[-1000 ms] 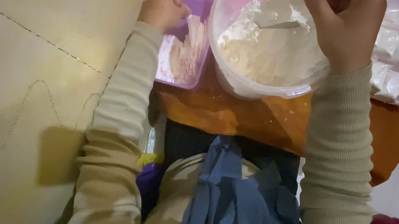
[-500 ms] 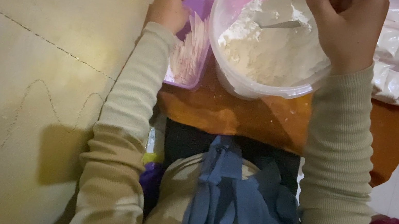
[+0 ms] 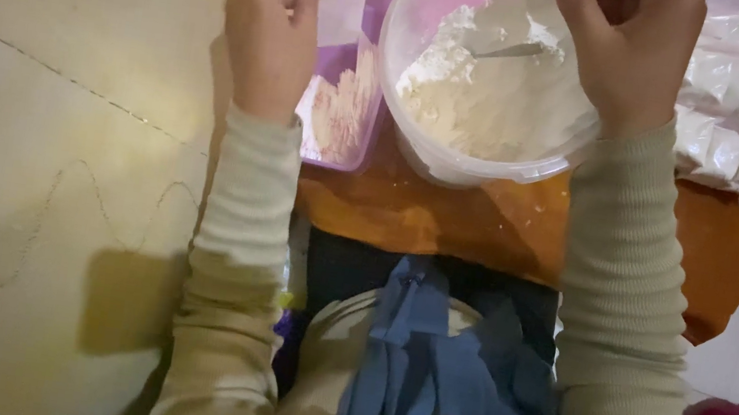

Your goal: Scooping white powder from a large container into small individual plastic bags using a spoon.

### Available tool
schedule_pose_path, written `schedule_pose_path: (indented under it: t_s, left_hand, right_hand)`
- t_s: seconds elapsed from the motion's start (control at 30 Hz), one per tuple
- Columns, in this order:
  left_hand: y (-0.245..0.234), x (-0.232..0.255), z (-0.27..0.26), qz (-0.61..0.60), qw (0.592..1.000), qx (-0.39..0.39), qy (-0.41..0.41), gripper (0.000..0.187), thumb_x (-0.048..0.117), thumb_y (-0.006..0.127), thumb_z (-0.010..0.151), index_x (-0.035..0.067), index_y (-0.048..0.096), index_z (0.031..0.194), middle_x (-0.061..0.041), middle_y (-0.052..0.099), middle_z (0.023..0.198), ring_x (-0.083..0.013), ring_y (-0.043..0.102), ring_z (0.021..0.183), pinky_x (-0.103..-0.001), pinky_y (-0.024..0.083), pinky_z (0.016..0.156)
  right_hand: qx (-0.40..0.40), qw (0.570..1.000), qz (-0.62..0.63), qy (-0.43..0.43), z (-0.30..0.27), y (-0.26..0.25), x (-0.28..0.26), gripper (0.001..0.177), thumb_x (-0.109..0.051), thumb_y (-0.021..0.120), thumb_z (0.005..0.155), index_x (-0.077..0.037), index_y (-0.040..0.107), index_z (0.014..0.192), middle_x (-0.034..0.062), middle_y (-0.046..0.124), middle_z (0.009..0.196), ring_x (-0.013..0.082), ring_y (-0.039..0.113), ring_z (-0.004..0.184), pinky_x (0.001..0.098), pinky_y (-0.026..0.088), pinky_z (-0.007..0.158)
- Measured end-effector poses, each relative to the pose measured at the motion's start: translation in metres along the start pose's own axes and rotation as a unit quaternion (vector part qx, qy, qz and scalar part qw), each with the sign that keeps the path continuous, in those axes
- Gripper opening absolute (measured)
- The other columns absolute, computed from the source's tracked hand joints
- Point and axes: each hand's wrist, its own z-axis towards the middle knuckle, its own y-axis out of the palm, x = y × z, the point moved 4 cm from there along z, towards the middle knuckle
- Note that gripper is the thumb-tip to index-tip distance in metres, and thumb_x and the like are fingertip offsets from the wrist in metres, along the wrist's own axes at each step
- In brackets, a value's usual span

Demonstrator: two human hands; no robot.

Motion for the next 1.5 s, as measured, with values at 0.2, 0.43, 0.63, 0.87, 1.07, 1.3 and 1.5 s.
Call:
schedule_pose_path:
  t_s: [0.2, 0.43, 0.63, 0.87, 1.07, 1.3, 1.5]
  left_hand:
    - [-0.011, 0.078, 0.011, -0.182, 0.976, 0.038, 0.11, 0.029, -0.008, 0.069, 0.094, 0.008, 0.05, 0.108, -0.007, 0.063, 0.09, -0.0195, 0.064, 0.077, -0.029, 0.059, 0.076]
    - [0.031, 0.123, 0.01, -0.281, 0.955, -0.04, 0.089, 0.021, -0.003, 0.065, 0.094, 0.008, 0.049, 0.104, -0.001, 0.059, 0.09, -0.013, 0.062, 0.079, -0.026, 0.055, 0.078]
    - [0.055, 0.111, -0.006, -0.317, 0.946, -0.06, 0.031, 0.022, -0.001, 0.065, 0.094, 0.01, 0.05, 0.106, 0.0, 0.062, 0.092, -0.0129, 0.063, 0.081, -0.026, 0.056, 0.08]
    - [0.062, 0.104, -0.008, -0.313, 0.943, -0.114, 0.02, 0.027, -0.004, 0.067, 0.09, 0.01, 0.051, 0.107, -0.001, 0.062, 0.093, -0.0131, 0.067, 0.084, -0.027, 0.058, 0.081]
    - [0.064, 0.106, -0.007, -0.284, 0.949, -0.137, 0.011, 0.026, -0.005, 0.067, 0.088, 0.008, 0.056, 0.108, -0.001, 0.065, 0.094, -0.0116, 0.066, 0.085, -0.026, 0.057, 0.08]
    - [0.068, 0.102, -0.007, -0.292, 0.948, -0.124, -0.008, 0.028, -0.004, 0.069, 0.089, 0.011, 0.055, 0.108, -0.001, 0.065, 0.092, -0.0113, 0.065, 0.084, -0.025, 0.056, 0.076]
    - [0.067, 0.1, -0.007, -0.306, 0.945, -0.119, -0.013, 0.03, -0.004, 0.069, 0.089, 0.01, 0.054, 0.11, -0.002, 0.065, 0.09, -0.0116, 0.065, 0.084, -0.025, 0.056, 0.075]
  right_hand:
    - [0.009, 0.999, -0.016, -0.032, 0.006, -0.005, -0.035, 0.015, 0.022, 0.074, 0.104, 0.015, 0.064, 0.113, 0.0172, 0.062, 0.093, 0.0217, 0.052, 0.076, 0.0318, 0.046, 0.072]
    - [-0.005, 1.0, 0.014, -0.018, -0.005, 0.004, -0.035, 0.007, 0.013, 0.069, 0.104, 0.013, 0.066, 0.111, 0.0203, 0.067, 0.094, 0.0221, 0.059, 0.078, 0.0295, 0.053, 0.075]
    - [0.003, 0.994, 0.082, 0.07, -0.017, 0.001, -0.036, 0.01, 0.012, 0.067, 0.102, 0.008, 0.064, 0.111, 0.0112, 0.066, 0.098, 0.0154, 0.058, 0.083, 0.0249, 0.05, 0.08]
    - [0.027, 0.998, 0.016, 0.052, -0.018, 0.0, -0.037, 0.007, 0.012, 0.069, 0.102, 0.006, 0.065, 0.103, 0.0101, 0.064, 0.089, 0.0149, 0.055, 0.074, 0.0247, 0.049, 0.072]
    - [0.036, 0.994, 0.05, 0.085, -0.017, -0.002, -0.035, 0.005, 0.008, 0.067, 0.101, 0.005, 0.065, 0.103, 0.0064, 0.063, 0.089, 0.0116, 0.052, 0.075, 0.0222, 0.046, 0.072]
    - [0.019, 0.997, 0.031, 0.069, -0.016, -0.001, -0.034, 0.015, 0.013, 0.073, 0.094, 0.004, 0.065, 0.103, 0.0079, 0.066, 0.09, 0.0131, 0.058, 0.076, 0.0239, 0.051, 0.072]
    - [0.018, 0.996, 0.022, 0.08, -0.014, 0.0, -0.037, 0.024, 0.014, 0.072, 0.092, 0.001, 0.061, 0.108, 0.0062, 0.065, 0.093, 0.013, 0.059, 0.077, 0.0243, 0.052, 0.071]
